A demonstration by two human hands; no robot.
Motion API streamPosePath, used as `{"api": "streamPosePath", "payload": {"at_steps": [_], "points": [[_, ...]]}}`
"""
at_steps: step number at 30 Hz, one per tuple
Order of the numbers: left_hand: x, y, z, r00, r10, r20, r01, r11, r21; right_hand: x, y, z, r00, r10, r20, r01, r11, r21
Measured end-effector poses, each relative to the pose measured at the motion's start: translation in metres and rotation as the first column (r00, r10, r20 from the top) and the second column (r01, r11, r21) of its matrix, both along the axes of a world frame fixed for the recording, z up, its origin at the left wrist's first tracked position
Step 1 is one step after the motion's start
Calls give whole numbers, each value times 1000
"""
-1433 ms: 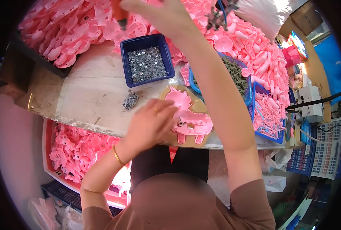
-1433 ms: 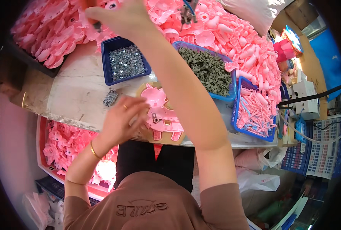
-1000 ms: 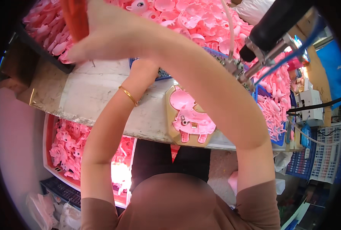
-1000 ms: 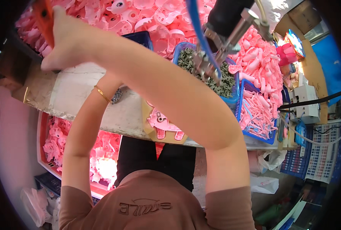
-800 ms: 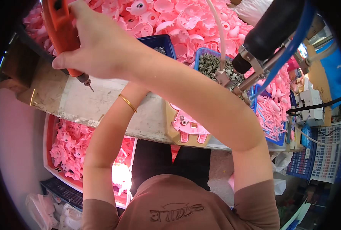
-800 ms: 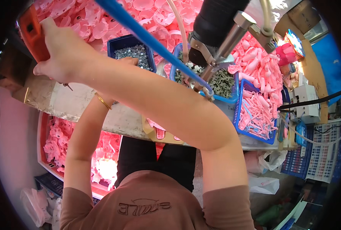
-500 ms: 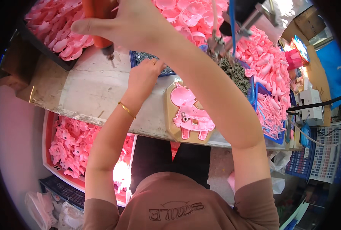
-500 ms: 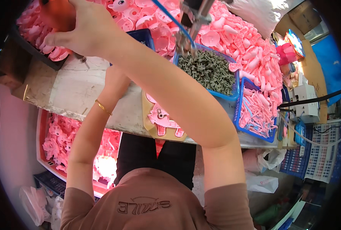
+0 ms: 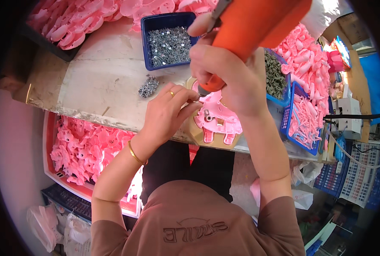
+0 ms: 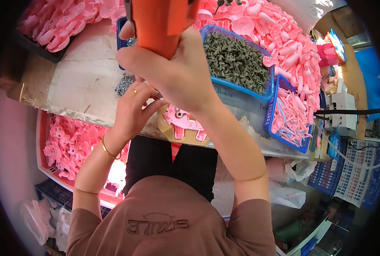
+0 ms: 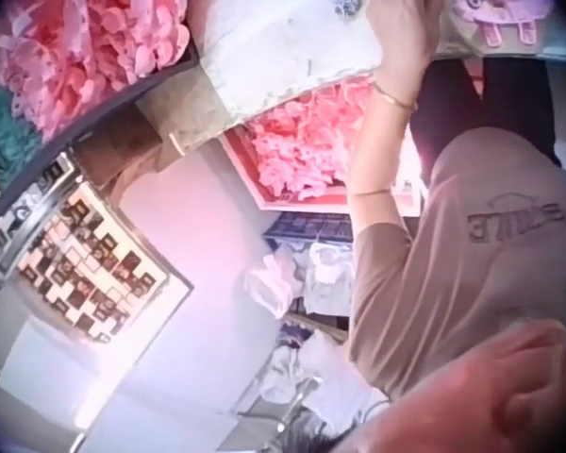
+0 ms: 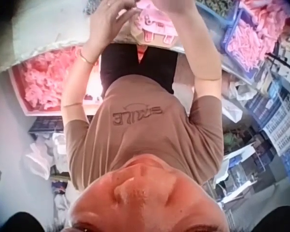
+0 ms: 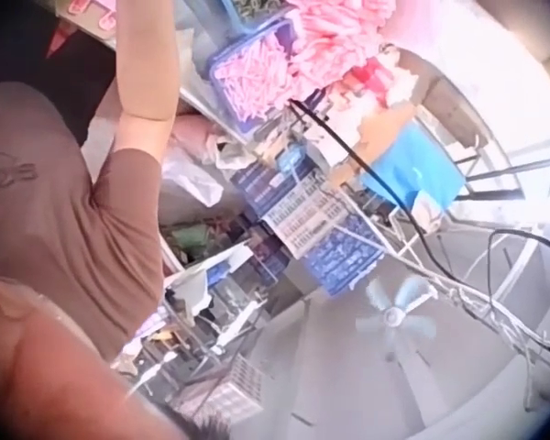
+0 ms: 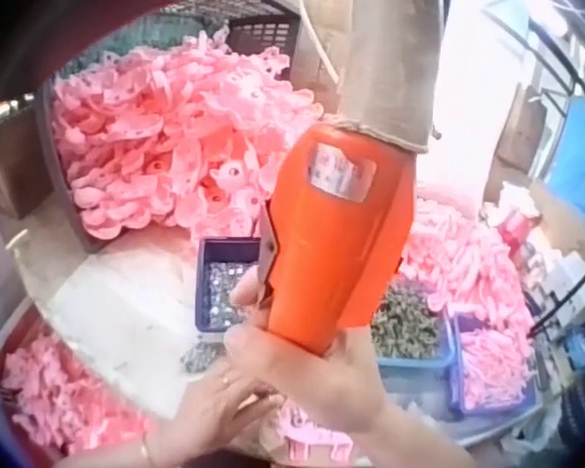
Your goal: Assembling plastic toy pigs by attaching small components using a pneumatic tool at a factory workbench.
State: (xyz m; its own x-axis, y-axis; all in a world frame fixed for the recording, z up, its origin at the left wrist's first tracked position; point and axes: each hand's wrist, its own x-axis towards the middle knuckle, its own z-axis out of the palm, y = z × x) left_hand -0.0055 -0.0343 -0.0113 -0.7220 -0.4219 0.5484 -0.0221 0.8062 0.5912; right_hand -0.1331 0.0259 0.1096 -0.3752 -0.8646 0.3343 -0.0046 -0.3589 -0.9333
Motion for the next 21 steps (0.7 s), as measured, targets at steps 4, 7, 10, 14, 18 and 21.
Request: {"api": "streamPosePath", "payload": {"at_steps": [4,7,10,14,18,21], "points": [[-2,9,6,996,-82,-19,84,972,221,-4,12,-2,1000,8,30,-10,999,51],[-1,13,7,993,-118,7,107,922,373,-4,16,-7,998,-17,65,14,999,48],[-1,18,6,987,-161,9,134,850,510,-6,19,-9,999,-31,42,31,999,18],[-1,23,8,973,-217,75,118,752,649,-6,25,-6,1000,1,18,-2,999,41],[-4,31,17,966,-252,65,191,855,483,-12,42,-1,1000,5,22,-9,989,151],[-7,37,8,939,-341,30,253,749,613,-15,51,-3,996,18,92,-26,996,85]]}}
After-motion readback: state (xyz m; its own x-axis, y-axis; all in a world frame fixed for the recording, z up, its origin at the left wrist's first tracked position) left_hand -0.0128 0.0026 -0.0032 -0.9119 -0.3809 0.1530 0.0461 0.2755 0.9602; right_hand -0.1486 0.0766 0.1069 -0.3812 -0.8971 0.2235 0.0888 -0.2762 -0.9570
